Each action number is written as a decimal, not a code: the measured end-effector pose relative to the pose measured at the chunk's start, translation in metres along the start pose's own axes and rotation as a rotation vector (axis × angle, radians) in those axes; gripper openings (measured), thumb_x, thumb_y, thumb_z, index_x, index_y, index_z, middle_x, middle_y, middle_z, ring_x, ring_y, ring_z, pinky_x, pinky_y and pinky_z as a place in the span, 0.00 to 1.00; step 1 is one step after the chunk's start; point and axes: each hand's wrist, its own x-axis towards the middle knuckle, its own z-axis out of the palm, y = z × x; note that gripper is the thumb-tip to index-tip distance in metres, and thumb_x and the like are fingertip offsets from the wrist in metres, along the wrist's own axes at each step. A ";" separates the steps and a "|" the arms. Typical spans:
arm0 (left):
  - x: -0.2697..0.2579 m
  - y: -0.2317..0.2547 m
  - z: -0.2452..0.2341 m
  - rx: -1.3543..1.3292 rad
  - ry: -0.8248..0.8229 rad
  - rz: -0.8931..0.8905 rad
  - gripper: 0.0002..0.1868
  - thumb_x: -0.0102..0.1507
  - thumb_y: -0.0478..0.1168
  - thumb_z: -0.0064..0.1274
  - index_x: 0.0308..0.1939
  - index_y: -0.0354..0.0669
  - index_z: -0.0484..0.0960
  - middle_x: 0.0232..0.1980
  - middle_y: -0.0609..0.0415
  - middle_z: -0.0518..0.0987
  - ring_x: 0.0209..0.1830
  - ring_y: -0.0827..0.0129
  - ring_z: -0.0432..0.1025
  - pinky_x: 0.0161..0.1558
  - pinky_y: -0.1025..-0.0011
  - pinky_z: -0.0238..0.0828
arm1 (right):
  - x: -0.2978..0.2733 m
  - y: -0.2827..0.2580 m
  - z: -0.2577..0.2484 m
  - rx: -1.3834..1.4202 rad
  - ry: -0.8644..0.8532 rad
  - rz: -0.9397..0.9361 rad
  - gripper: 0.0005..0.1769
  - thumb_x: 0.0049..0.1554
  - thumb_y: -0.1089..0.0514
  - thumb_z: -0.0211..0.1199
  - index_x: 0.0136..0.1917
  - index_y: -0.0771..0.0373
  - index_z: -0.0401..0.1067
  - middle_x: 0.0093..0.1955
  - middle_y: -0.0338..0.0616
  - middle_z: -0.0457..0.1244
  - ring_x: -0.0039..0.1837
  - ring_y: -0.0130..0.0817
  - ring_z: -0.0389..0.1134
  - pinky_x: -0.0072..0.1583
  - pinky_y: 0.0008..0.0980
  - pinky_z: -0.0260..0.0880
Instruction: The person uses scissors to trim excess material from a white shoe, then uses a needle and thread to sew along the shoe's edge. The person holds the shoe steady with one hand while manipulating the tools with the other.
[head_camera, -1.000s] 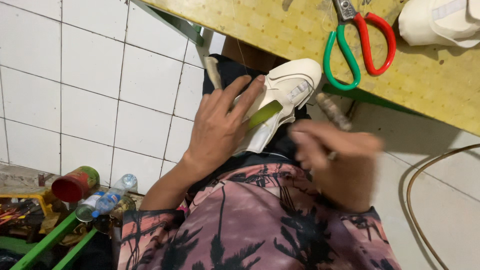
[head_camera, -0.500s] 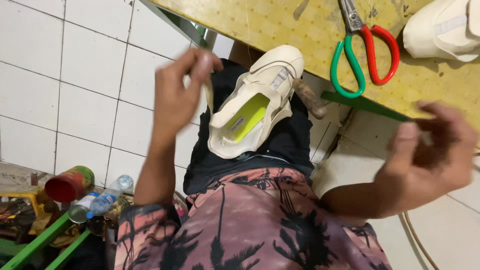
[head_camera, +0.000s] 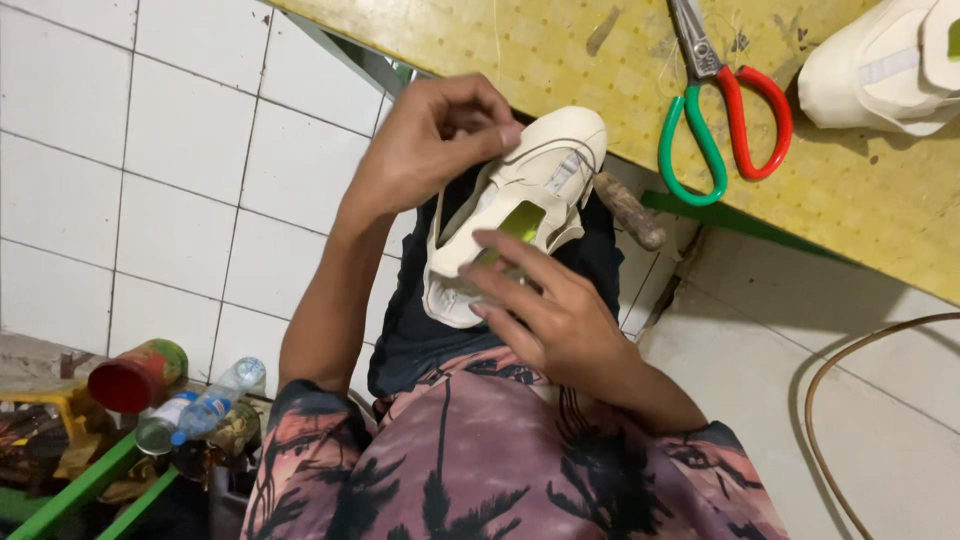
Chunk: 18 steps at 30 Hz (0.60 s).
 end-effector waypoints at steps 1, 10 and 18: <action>-0.002 0.001 0.000 0.000 0.076 -0.001 0.05 0.66 0.38 0.61 0.42 0.43 0.81 0.37 0.59 0.82 0.38 0.80 0.77 0.41 0.82 0.74 | 0.001 0.002 0.002 -0.002 0.000 0.030 0.15 0.66 0.60 0.61 0.65 0.64 0.70 0.72 0.58 0.59 0.56 0.42 0.72 0.58 0.40 0.78; -0.020 0.030 -0.012 -0.167 0.256 0.227 0.15 0.76 0.44 0.47 0.64 0.43 0.72 0.39 0.49 0.80 0.33 0.71 0.74 0.41 0.77 0.70 | 0.033 -0.006 -0.016 0.064 0.141 0.213 0.15 0.66 0.59 0.63 0.64 0.65 0.71 0.74 0.60 0.53 0.41 0.28 0.70 0.37 0.25 0.65; -0.007 0.008 -0.024 -0.390 0.267 0.272 0.14 0.75 0.38 0.48 0.64 0.43 0.69 0.35 0.45 0.77 0.29 0.65 0.70 0.35 0.73 0.68 | 0.029 -0.022 -0.037 0.279 0.053 0.159 0.08 0.64 0.60 0.56 0.48 0.65 0.72 0.43 0.43 0.68 0.39 0.31 0.68 0.39 0.27 0.66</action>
